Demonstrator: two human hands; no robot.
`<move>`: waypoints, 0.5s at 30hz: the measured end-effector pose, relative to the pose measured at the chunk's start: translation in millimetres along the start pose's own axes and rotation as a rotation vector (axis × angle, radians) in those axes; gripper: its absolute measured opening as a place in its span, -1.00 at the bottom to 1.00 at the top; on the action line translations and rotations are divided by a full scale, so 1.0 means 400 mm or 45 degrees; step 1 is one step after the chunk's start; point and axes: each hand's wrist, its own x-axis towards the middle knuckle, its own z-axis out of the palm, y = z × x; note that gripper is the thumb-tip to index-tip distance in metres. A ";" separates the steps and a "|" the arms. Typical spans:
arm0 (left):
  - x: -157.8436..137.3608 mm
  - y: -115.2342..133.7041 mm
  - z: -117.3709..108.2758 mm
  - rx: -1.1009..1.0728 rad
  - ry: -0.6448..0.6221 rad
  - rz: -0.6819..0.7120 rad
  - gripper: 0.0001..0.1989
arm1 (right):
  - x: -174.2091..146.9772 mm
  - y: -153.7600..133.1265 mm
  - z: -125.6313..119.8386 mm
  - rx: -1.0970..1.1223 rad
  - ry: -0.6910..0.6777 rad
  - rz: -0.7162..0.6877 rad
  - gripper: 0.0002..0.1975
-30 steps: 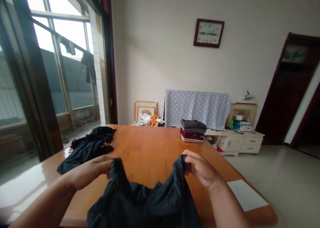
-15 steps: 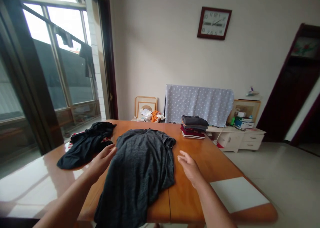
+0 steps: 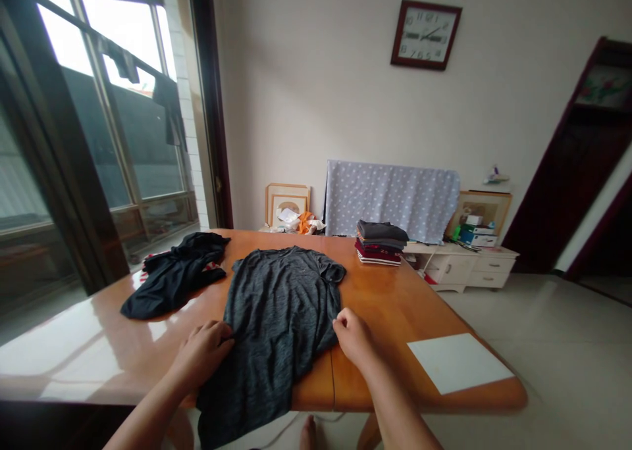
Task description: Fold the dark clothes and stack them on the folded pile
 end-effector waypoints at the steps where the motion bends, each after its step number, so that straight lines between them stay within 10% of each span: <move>1: 0.001 0.001 0.004 -0.053 0.010 0.017 -0.80 | 0.003 -0.002 -0.004 0.203 0.031 0.045 -0.74; 5: 0.013 -0.008 0.002 -0.331 0.191 -0.092 -0.77 | 0.024 0.018 -0.054 0.724 0.331 0.247 -0.61; 9: 0.015 -0.018 -0.012 -0.373 0.327 -0.233 -0.71 | 0.034 0.074 -0.124 0.581 0.685 0.302 -0.56; 15: -0.034 0.021 -0.038 -0.206 0.386 -0.005 -0.68 | -0.013 0.123 -0.172 0.204 0.601 0.208 -0.56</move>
